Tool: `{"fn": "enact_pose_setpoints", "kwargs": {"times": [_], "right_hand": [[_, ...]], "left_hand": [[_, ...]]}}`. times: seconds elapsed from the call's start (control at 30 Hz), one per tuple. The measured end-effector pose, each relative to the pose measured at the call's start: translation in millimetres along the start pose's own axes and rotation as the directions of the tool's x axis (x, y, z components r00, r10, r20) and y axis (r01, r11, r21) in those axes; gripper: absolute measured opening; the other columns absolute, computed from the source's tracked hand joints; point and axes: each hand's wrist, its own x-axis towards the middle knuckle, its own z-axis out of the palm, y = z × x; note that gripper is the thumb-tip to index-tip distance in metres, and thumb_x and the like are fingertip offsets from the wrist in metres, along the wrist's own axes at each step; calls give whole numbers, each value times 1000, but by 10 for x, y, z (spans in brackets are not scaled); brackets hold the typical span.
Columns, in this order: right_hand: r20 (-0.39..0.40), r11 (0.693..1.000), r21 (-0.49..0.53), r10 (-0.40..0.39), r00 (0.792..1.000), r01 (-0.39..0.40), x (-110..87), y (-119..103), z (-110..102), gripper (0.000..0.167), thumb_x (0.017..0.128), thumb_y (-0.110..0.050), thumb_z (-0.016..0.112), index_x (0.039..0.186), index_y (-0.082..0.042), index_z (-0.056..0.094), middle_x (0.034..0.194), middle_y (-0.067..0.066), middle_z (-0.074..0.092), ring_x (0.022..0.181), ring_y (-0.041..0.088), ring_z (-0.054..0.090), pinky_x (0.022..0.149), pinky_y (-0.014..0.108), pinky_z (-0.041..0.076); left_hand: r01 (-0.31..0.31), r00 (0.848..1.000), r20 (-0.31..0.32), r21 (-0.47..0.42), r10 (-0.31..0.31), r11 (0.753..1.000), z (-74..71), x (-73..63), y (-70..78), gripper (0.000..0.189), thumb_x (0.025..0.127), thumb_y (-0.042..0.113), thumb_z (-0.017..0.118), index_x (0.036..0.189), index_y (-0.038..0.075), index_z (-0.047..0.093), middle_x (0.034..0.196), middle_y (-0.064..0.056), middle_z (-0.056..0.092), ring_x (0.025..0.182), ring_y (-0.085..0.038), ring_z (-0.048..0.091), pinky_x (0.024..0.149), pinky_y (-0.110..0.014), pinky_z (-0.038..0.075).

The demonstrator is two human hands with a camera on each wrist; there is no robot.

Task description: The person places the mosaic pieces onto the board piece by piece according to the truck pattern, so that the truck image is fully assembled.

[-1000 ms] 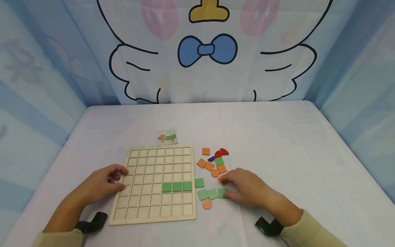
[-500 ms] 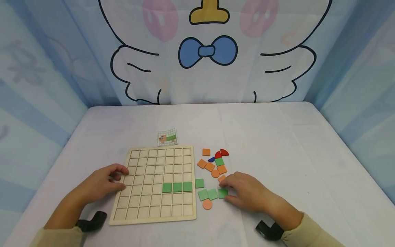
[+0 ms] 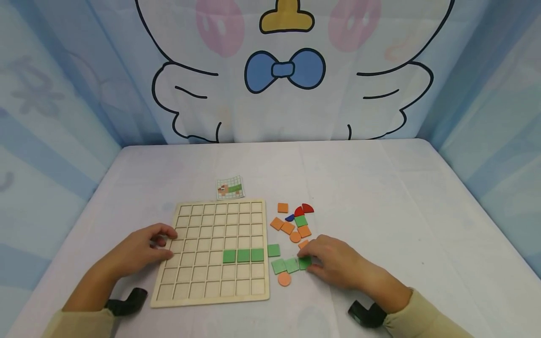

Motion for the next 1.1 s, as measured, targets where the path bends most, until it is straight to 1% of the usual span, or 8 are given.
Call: {"fn": "enact_pose_setpoints", "kwargs": {"times": [0.23, 0.43, 0.6, 0.87, 1.0, 1.1], "right_hand": [[23, 998, -35, 54, 998, -53, 16, 15, -36, 27, 86, -15, 79, 110, -7, 73, 105, -2, 69, 100, 18, 61, 88, 39, 50], [37, 998, -36, 59, 998, -58, 2, 29, -53, 28, 86, -21, 80, 110, -9, 73, 104, -4, 69, 98, 17, 60, 87, 39, 50], [44, 999, -29, 47, 998, -45, -3, 31, -51, 26, 86, -18, 79, 110, -8, 73, 103, -4, 68, 97, 17, 60, 87, 38, 50], [35, 998, -66, 25, 999, -23, -2, -1, -59, 23, 87, -15, 78, 108, -7, 73, 102, -2, 69, 96, 17, 62, 87, 39, 51], [34, 998, -57, 43, 998, -41, 3, -3, -73, 23, 87, -15, 77, 109, -7, 73, 103, -2, 69, 98, 18, 62, 88, 40, 51], [17, 997, -32, 64, 998, -64, 8, 11, -92, 24, 87, -14, 77, 110, -7, 73, 104, -2, 69, 97, 17, 61, 88, 39, 51]], "left_hand": [[-1, 1000, 2, -5, 1, 1000, -2, 2, -2, 45, 84, 19, 79, 122, 5, 59, 108, -8, 57, 95, -25, 53, 79, -42, 43], [-4, 1000, 3, -6, 4, 1000, -1, 0, -4, 45, 84, 18, 79, 122, 5, 59, 107, -8, 57, 94, -25, 53, 78, -42, 43], [-5, 1000, 5, -17, 5, 1000, 2, -10, -5, 45, 84, 18, 79, 122, 5, 59, 107, -8, 57, 93, -25, 53, 77, -41, 43], [-3, 1000, 4, -14, 3, 1000, 0, -8, -4, 45, 84, 19, 79, 122, 5, 59, 107, -8, 57, 92, -25, 53, 77, -41, 43], [7, 1000, 2, -12, -7, 1000, 3, -12, 4, 45, 84, 19, 79, 122, 5, 59, 107, -9, 57, 92, -25, 53, 78, -42, 43], [13, 1000, 1, -9, -13, 1000, 1, -19, 5, 45, 84, 19, 79, 122, 5, 59, 107, -9, 57, 92, -25, 53, 78, -42, 43]]}}
